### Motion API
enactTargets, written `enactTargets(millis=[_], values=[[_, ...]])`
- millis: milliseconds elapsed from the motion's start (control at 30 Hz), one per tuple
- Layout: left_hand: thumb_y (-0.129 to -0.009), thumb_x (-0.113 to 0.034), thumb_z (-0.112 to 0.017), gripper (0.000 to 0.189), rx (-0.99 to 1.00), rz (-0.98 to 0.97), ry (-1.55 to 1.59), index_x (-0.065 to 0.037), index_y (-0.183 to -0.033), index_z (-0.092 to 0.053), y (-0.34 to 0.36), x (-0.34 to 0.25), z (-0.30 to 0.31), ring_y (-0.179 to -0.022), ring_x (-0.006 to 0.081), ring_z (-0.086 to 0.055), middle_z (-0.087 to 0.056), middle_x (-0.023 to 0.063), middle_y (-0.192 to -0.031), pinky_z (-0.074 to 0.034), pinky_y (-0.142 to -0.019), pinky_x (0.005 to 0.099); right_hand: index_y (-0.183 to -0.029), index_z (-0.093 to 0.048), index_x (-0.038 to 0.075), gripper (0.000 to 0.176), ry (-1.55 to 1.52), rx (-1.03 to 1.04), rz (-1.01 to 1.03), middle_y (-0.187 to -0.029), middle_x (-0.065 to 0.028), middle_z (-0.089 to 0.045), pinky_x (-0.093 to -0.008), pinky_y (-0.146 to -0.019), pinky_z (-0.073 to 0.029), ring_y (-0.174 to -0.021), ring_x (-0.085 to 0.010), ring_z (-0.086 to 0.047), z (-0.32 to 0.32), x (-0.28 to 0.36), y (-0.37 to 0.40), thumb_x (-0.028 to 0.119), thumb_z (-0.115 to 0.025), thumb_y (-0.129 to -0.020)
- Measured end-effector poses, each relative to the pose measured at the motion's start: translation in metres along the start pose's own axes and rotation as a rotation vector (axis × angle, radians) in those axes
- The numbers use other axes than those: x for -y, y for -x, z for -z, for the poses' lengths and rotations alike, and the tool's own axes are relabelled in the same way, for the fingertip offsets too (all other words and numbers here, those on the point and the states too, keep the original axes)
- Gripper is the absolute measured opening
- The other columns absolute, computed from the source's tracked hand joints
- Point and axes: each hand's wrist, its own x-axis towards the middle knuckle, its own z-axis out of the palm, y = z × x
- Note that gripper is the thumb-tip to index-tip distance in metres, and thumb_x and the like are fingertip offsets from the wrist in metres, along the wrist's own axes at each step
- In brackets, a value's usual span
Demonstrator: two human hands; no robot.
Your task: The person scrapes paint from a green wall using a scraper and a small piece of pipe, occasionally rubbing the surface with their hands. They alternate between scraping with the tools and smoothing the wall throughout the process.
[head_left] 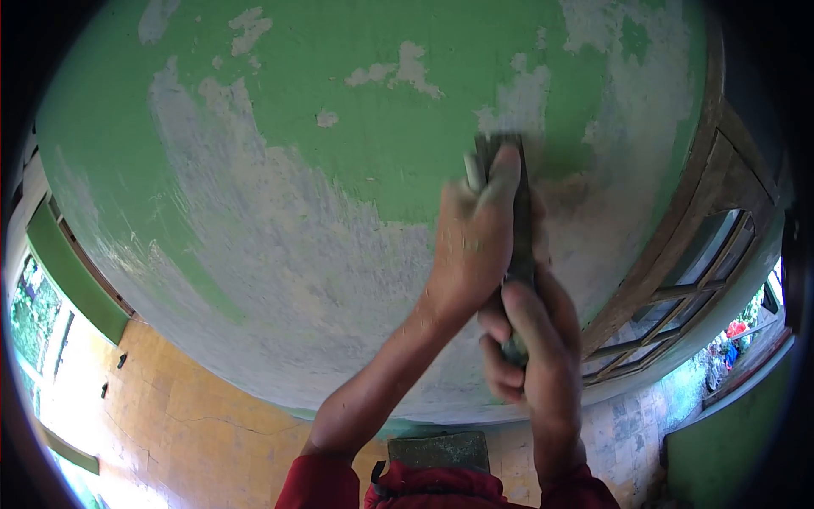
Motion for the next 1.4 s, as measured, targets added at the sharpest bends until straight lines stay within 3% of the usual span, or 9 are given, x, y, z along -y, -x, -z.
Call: enactTargets(millis=[267, 400, 467, 567, 800, 833, 1033, 1200, 1400], values=[[-0.105, -0.040, -0.045, 0.047, -0.033, -0.079, -0.068, -0.003, -0.079, -0.056, -0.002, 0.008, 0.006, -0.044, 0.0169, -0.051, -0.050, 0.0055, -0.052, -0.046, -0.048, 0.0319, -0.134, -0.046, 0.014, 0.035, -0.007, 0.032, -0.027, -0.078, 0.0007, -0.048, -0.0195, -0.030, -0.020, -0.041, -0.0028, -0.036, 0.005, -0.011, 0.002, 0.027, -0.052, -0.103], [-0.106, -0.038, -0.044, 0.045, -0.015, -0.034, -0.028, -0.004, -0.079, -0.056, -0.006, -0.005, -0.001, -0.045, 0.0166, -0.052, -0.051, 0.0055, -0.053, -0.047, -0.048, 0.0319, -0.132, -0.046, 0.013, 0.033, 0.017, 0.039, -0.021, -0.078, 0.0010, -0.047, -0.0196, -0.031, -0.020, -0.041, -0.0034, -0.036, 0.003, 0.004, -0.003, 0.028, -0.052, -0.103], [-0.107, -0.037, -0.043, 0.044, -0.019, -0.102, -0.085, -0.004, -0.080, -0.056, -0.011, -0.009, -0.001, -0.045, 0.0163, -0.051, -0.051, 0.0047, -0.053, -0.046, -0.047, 0.0318, -0.118, -0.045, 0.007, 0.020, 0.035, 0.076, 0.044, -0.081, -0.0007, -0.050, -0.0206, -0.034, -0.026, -0.044, -0.0032, -0.037, 0.002, 0.007, -0.008, 0.021, -0.047, -0.104], [-0.107, -0.039, -0.042, 0.045, -0.091, -0.012, 0.009, -0.005, -0.080, -0.056, 0.014, 0.028, 0.007, -0.045, 0.0161, -0.051, -0.050, 0.0038, -0.053, -0.046, -0.047, 0.0322, -0.116, -0.045, 0.007, 0.018, 0.047, 0.083, -0.013, -0.081, -0.0008, -0.049, -0.0206, -0.034, -0.027, -0.043, -0.0039, -0.037, 0.014, -0.024, 0.005, 0.020, -0.047, -0.103], [-0.106, -0.035, -0.044, 0.050, -0.030, -0.020, 0.042, -0.003, -0.070, -0.057, 0.000, 0.002, 0.002, -0.046, 0.0124, -0.053, -0.055, 0.0044, -0.055, -0.042, -0.045, 0.0301, -0.121, -0.040, 0.003, 0.022, 0.131, 0.087, 0.031, -0.080, -0.0027, -0.048, -0.0223, -0.035, -0.028, -0.044, -0.0050, -0.039, 0.004, 0.001, -0.001, 0.016, -0.045, -0.103], [-0.106, -0.040, -0.046, 0.045, -0.001, 0.031, 0.039, -0.005, -0.079, -0.054, 0.010, 0.012, 0.006, -0.044, 0.0167, -0.050, -0.048, 0.0044, -0.052, -0.045, -0.048, 0.0323, -0.118, -0.040, 0.003, 0.020, 0.124, 0.067, -0.009, -0.079, -0.0024, -0.048, -0.0225, -0.035, -0.028, -0.044, -0.0051, -0.039, 0.010, -0.011, 0.007, 0.015, -0.045, -0.103], [-0.106, -0.039, -0.043, 0.050, -0.043, 0.209, 0.186, -0.002, -0.075, -0.055, 0.025, 0.000, 0.002, -0.044, 0.0184, -0.053, -0.051, 0.0067, -0.051, -0.046, -0.047, 0.0335, -0.115, -0.040, 0.003, 0.018, 0.102, 0.101, -0.092, -0.079, -0.0023, -0.048, -0.0220, -0.036, -0.028, -0.045, -0.0042, -0.039, 0.006, -0.002, 0.019, 0.013, -0.045, -0.102], [-0.107, -0.041, -0.042, 0.050, -0.070, 0.146, 0.100, -0.002, -0.079, -0.055, 0.031, 0.034, 0.008, -0.044, 0.0178, -0.054, -0.052, 0.0062, -0.052, -0.047, -0.047, 0.0330, -0.114, -0.041, 0.003, 0.016, 0.113, 0.079, -0.048, -0.079, -0.0019, -0.048, -0.0218, -0.035, -0.028, -0.043, -0.0038, -0.038, 0.025, -0.033, 0.015, 0.012, -0.045, -0.102], [-0.108, -0.039, -0.039, 0.049, -0.104, 0.033, 0.119, -0.002, -0.080, -0.055, 0.027, 0.033, 0.008, -0.043, 0.0152, -0.053, -0.052, 0.0051, -0.053, -0.045, -0.044, 0.0300, -0.133, -0.037, 0.003, 0.033, 0.106, 0.092, -0.007, -0.078, -0.0017, -0.048, -0.0199, -0.035, -0.027, -0.042, -0.0030, -0.038, 0.024, -0.035, 0.007, 0.011, -0.043, -0.102]])
